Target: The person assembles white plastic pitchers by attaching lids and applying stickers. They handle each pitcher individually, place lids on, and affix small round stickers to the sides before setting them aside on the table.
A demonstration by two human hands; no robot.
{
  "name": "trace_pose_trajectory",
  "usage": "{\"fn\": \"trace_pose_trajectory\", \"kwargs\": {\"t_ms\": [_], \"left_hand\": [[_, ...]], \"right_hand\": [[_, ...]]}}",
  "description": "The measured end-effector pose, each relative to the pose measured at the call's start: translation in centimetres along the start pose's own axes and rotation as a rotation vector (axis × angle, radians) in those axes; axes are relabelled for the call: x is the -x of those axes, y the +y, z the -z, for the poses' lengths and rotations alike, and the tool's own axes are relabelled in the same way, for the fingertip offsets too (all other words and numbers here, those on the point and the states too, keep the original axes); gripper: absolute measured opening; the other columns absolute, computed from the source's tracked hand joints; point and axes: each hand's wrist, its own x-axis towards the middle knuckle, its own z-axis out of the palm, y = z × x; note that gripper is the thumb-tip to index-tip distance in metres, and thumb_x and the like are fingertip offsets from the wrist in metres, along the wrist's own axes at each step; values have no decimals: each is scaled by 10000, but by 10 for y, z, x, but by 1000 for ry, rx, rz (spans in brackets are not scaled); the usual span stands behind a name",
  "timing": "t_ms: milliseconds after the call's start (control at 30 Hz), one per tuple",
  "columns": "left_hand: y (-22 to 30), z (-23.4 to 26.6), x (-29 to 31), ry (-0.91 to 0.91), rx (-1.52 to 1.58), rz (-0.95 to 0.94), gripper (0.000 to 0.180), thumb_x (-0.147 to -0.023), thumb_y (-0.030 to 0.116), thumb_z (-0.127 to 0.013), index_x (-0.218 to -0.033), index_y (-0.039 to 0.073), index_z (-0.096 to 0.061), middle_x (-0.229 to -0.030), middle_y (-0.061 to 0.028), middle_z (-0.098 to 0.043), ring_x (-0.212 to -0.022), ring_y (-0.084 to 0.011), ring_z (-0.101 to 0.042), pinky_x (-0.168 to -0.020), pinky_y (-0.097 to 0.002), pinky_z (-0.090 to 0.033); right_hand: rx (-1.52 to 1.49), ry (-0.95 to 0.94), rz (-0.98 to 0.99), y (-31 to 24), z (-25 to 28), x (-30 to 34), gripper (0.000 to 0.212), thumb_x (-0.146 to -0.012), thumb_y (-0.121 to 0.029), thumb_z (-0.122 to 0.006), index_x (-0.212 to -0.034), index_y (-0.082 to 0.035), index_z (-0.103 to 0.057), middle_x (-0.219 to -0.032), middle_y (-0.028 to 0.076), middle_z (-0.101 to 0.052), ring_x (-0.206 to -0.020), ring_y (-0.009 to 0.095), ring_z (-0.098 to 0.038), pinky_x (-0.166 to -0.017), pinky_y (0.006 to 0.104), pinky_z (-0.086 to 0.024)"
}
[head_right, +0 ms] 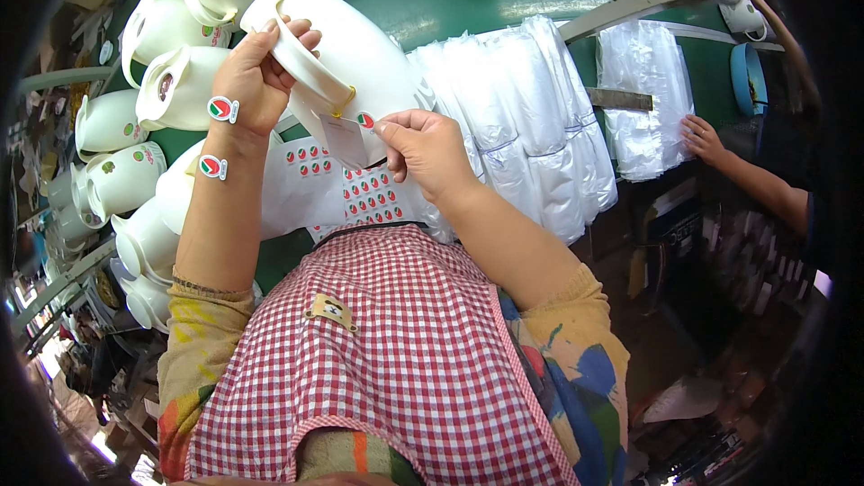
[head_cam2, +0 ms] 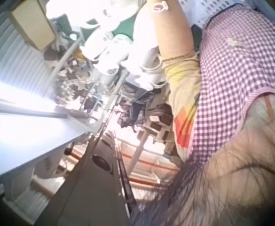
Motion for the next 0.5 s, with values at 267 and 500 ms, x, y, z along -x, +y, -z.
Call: {"fn": "trace_pose_trajectory", "kwargs": {"t_ms": [267, 500], "left_hand": [[-7, -8, 5, 23, 1, -14, 274, -975, 159, -463, -1167, -36, -453, -1113, -216, -632, -999, -299, -660, -856, -367, -544], [-10, -8, 10, 6, 4, -9, 322, -962, 159, -495, -1198, -57, -450, -1135, -202, -619, -1039, -303, -643, -904, -354, -515]], "right_hand": [[315, 263, 291, 20, -14, -3, 217, -801, -190, -758, -831, 4, -665, -690, 59, -655, -567, 115, -599, -531, 255, -486], [1064, 470, 431, 2, -2, -4, 367, -743, -330, -803, -724, -48, -569, -640, 42, -591, -578, 129, -553, -544, 285, -457]]}}
